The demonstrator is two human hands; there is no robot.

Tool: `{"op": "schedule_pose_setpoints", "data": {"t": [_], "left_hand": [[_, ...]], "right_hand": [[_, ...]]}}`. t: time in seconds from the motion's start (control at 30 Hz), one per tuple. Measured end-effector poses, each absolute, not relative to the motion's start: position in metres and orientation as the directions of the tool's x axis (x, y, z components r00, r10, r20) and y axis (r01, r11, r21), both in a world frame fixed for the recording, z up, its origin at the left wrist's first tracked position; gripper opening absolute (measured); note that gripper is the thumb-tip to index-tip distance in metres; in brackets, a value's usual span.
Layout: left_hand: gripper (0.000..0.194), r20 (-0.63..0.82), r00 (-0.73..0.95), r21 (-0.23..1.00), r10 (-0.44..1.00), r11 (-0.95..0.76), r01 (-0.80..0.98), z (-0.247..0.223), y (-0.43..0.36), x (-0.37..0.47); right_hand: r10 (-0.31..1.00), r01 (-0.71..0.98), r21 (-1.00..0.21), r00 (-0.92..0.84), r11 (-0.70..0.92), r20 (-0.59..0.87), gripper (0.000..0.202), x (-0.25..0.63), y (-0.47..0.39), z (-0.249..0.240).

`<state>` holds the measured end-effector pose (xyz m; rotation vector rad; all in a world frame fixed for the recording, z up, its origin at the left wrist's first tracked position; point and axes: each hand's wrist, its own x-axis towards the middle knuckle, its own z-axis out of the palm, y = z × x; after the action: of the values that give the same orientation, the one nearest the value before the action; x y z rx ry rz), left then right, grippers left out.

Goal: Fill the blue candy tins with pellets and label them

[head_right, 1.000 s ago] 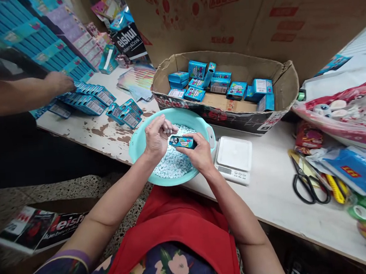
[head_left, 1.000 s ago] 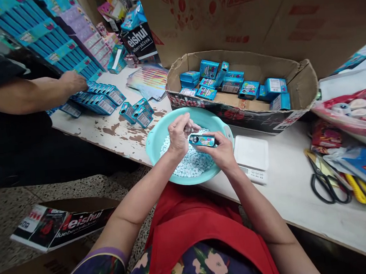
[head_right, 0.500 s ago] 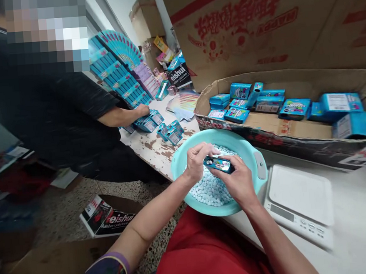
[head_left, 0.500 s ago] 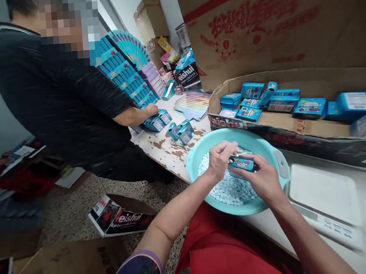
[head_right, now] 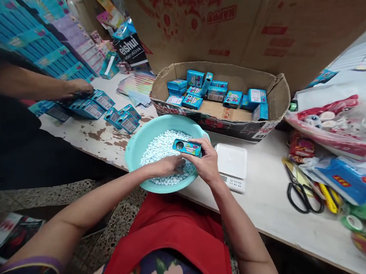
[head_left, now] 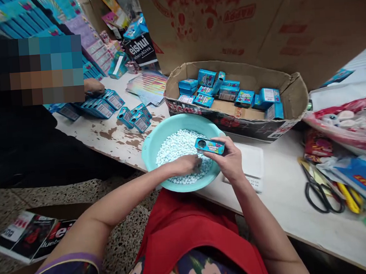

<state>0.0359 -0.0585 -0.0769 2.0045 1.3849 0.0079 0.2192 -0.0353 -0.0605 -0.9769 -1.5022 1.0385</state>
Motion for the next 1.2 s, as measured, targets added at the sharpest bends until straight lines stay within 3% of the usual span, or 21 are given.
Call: {"op": "schedule_pose_setpoints", "data": {"t": [0.07,0.13,0.2,0.23,0.33,0.4,0.53,0.7,0.93,1.1,1.2], "left_hand": [[0.015,-0.410,0.423,0.615,0.808,-0.099,0.783,-0.072,-0.060,0.024],[0.021,-0.446,0.301,0.755,0.843,0.173,0.632,-0.064,-0.060,0.010],[0.025,-0.458,0.142,0.871,0.878,0.411,0.269,-0.052,-0.058,0.001],[0.025,-0.448,0.068,0.894,0.892,0.446,0.047,-0.045,-0.057,-0.001],[0.024,-0.369,-0.107,0.843,0.923,0.284,-0.456,-0.026,-0.049,0.007],[0.026,-0.310,-0.197,0.797,0.930,0.141,-0.587,-0.018,-0.044,0.018],[0.038,-0.185,-0.353,0.836,0.917,-0.042,-0.546,-0.016,-0.036,0.038],[0.045,-0.082,-0.432,0.892,0.898,-0.127,-0.434,-0.019,-0.038,0.042],[0.043,-0.038,-0.437,0.907,0.899,-0.153,-0.393,-0.017,-0.039,0.041],[0.046,-0.121,-0.439,0.914,0.890,-0.073,-0.399,-0.012,-0.034,0.039],[0.046,-0.125,-0.446,0.963,0.886,0.000,-0.271,-0.014,-0.035,0.024]], "right_hand": [[0.952,0.061,-0.959,-0.151,0.277,0.265,0.041,0.222,-0.036,-0.058],[0.952,0.089,-0.960,-0.181,0.266,0.247,0.040,0.222,-0.037,-0.056],[0.944,0.146,-0.953,-0.240,0.266,0.226,0.039,0.218,-0.036,-0.054],[0.941,0.177,-0.949,-0.265,0.262,0.210,0.039,0.215,-0.036,-0.054],[0.939,0.257,-0.938,-0.310,0.233,0.149,0.039,0.200,-0.036,-0.054],[0.937,0.296,-0.928,-0.329,0.225,0.122,0.038,0.189,-0.037,-0.055],[0.935,0.320,-0.919,-0.336,0.230,0.117,0.037,0.174,-0.041,-0.058],[0.941,0.312,-0.923,-0.315,0.224,0.122,0.038,0.169,-0.043,-0.058],[0.947,0.289,-0.933,-0.292,0.217,0.130,0.039,0.168,-0.041,-0.058],[0.954,0.244,-0.950,-0.272,0.194,0.124,0.040,0.168,-0.042,-0.057],[0.970,0.134,-0.983,-0.223,0.128,0.096,0.043,0.189,-0.047,-0.048]]}}
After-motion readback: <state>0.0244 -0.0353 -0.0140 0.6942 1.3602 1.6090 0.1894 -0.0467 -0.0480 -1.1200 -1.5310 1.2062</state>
